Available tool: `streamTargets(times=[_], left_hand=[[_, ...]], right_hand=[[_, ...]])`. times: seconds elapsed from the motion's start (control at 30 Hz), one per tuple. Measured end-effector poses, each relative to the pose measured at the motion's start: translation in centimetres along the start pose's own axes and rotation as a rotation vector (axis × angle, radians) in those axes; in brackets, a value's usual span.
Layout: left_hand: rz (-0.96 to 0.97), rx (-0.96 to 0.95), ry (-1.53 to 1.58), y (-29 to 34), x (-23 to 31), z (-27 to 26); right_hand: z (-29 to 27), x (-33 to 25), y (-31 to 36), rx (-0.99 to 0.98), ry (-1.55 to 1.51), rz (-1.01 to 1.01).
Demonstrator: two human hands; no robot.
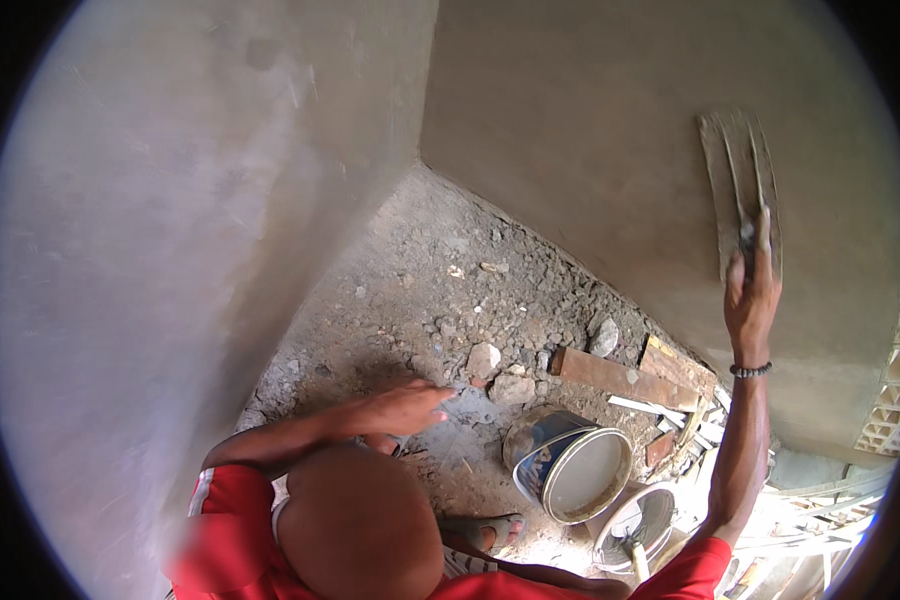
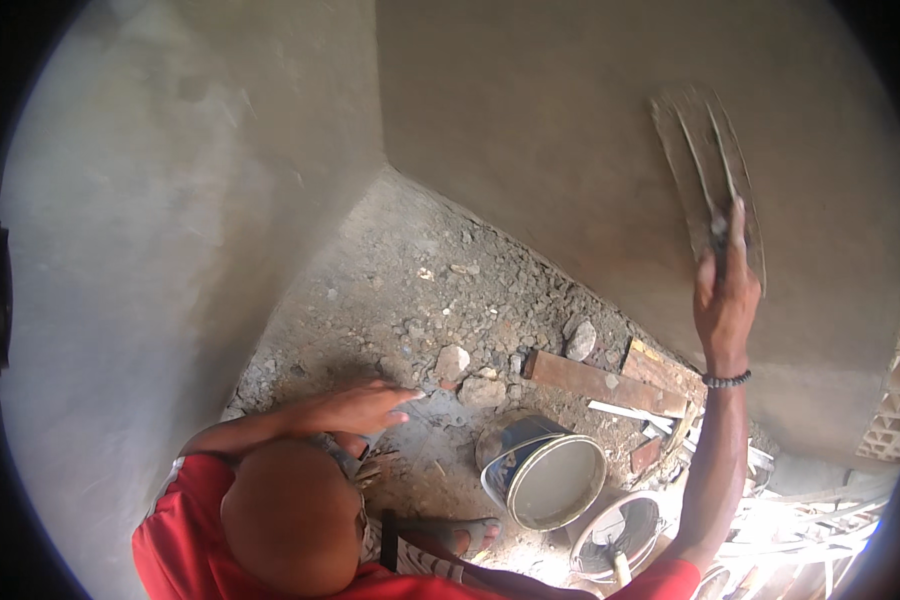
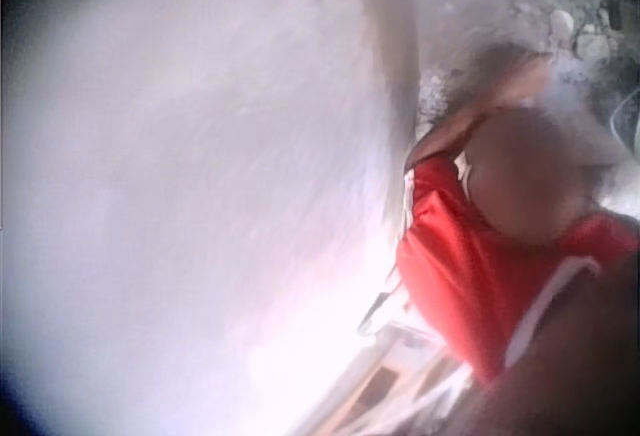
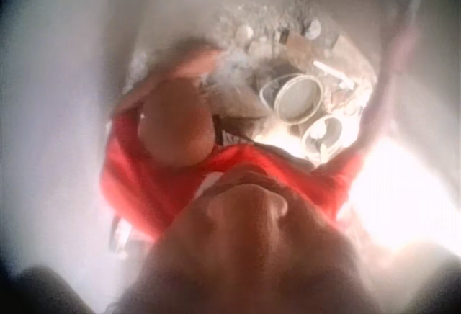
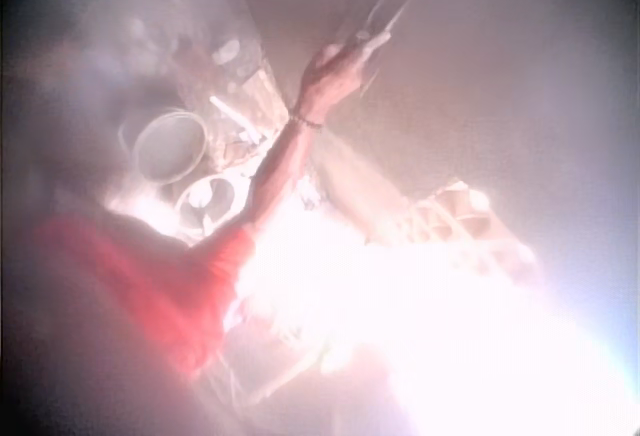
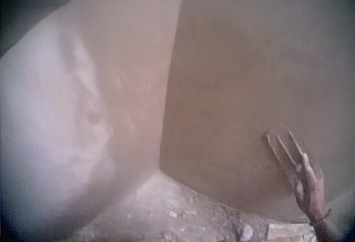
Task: The person applies and smooths plaster on an interior wall using a trowel and a bucket of plaster. They repeatedly scoop plaster from the bucket and spread it across the wall surface, working from higher sections down to the lower corner near the floor.
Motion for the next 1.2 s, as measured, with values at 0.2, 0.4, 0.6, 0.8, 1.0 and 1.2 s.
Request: streamTargets(times=[0.2, 0.4, 0.6, 0.8, 1.0, 1.2], left_hand=[[0.337, 0.047, -0.202, -0.9, 7.4, 1.0], [0.1, -0.038, 0.005, 1.1, 2.8, 0.7], [0.302, 0.065, 0.027, 0.9, 3.9, 1.8], [0.511, 0.197, 0.069, 1.1, 7.1, -0.7], [0.452, 0.21, 0.135, 2.3, 5.7, -3.4], [0.451, 0.254, 0.166, 3.0, 4.7, -4.8]], right_hand=[[12.5, 0.6, 8.5, -0.685, 0.24, -0.115], [9.2, -2.8, 14.9, -0.963, 0.218, -0.078], [10.3, -14.1, 0.9, -0.933, 0.159, -0.322], [19.0, -20.5, -7.1, -1.07, 0.282, -0.398], [25.2, -23.9, -12.4, -0.963, 0.302, -0.469], [28.2, -25.4, -14.3, -0.941, 0.354, -0.45]])
Point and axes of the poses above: each hand's wrist, its own y-axis away from the middle knuckle, its own z-axis out of the palm, x = y × z, the point moved 10 cm from there along -y, towards the middle knuckle, and after that the axes turned 15 degrees about -z, right-handed, at the moved point
